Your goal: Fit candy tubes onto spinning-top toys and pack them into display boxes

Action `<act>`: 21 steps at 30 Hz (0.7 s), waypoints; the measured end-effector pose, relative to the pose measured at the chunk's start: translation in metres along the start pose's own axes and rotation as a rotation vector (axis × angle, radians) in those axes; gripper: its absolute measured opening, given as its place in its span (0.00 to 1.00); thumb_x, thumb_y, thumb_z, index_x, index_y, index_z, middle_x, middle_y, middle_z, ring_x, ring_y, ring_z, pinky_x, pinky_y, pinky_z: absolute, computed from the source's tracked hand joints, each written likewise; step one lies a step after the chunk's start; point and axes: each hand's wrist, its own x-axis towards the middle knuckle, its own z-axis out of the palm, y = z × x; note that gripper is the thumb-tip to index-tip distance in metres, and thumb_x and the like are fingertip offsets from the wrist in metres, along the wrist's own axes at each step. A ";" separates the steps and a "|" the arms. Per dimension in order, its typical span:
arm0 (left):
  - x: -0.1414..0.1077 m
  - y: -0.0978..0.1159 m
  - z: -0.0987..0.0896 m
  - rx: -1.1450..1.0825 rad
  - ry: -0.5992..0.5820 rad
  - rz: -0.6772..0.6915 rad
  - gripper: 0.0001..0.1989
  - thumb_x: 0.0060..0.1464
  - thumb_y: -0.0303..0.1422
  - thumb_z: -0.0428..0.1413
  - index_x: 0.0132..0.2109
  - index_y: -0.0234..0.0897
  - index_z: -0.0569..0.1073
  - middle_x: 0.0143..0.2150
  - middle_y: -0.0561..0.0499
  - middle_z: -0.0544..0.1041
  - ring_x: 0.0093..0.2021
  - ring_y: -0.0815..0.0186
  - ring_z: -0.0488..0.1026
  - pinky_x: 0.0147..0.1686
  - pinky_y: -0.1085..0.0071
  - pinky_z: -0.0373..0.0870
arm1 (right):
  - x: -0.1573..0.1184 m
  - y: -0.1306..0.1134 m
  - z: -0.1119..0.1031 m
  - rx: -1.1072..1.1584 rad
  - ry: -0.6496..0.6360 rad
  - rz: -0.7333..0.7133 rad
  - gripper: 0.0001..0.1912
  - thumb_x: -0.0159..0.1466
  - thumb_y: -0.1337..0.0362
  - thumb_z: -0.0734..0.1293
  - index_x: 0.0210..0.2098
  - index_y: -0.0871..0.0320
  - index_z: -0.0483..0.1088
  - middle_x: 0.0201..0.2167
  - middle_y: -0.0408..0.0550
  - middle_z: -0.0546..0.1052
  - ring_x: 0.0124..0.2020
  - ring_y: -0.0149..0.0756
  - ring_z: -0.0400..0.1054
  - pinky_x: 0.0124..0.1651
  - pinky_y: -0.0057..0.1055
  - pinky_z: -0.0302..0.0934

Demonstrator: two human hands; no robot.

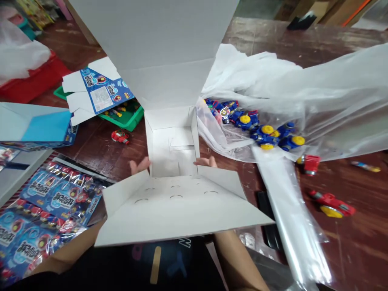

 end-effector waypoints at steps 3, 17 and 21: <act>0.010 -0.006 0.005 -0.025 -0.068 -0.003 0.36 0.53 0.66 0.63 0.53 0.41 0.82 0.50 0.40 0.83 0.51 0.44 0.82 0.58 0.46 0.80 | 0.005 -0.002 0.003 0.009 0.050 0.010 0.37 0.68 0.29 0.56 0.45 0.53 0.78 0.38 0.55 0.83 0.41 0.55 0.79 0.50 0.54 0.73; 0.166 0.070 -0.031 0.754 0.070 0.651 0.32 0.69 0.51 0.56 0.71 0.41 0.67 0.74 0.40 0.68 0.75 0.47 0.63 0.75 0.50 0.57 | 0.036 -0.015 0.020 -0.229 -0.001 0.091 0.41 0.68 0.30 0.61 0.64 0.56 0.72 0.47 0.59 0.85 0.47 0.57 0.80 0.52 0.50 0.74; 0.179 0.047 -0.012 0.816 0.148 0.501 0.24 0.72 0.52 0.51 0.56 0.38 0.78 0.54 0.42 0.83 0.57 0.50 0.77 0.62 0.54 0.68 | 0.028 0.002 0.034 -0.384 0.158 0.020 0.41 0.72 0.35 0.61 0.71 0.60 0.63 0.60 0.66 0.79 0.56 0.60 0.79 0.55 0.54 0.75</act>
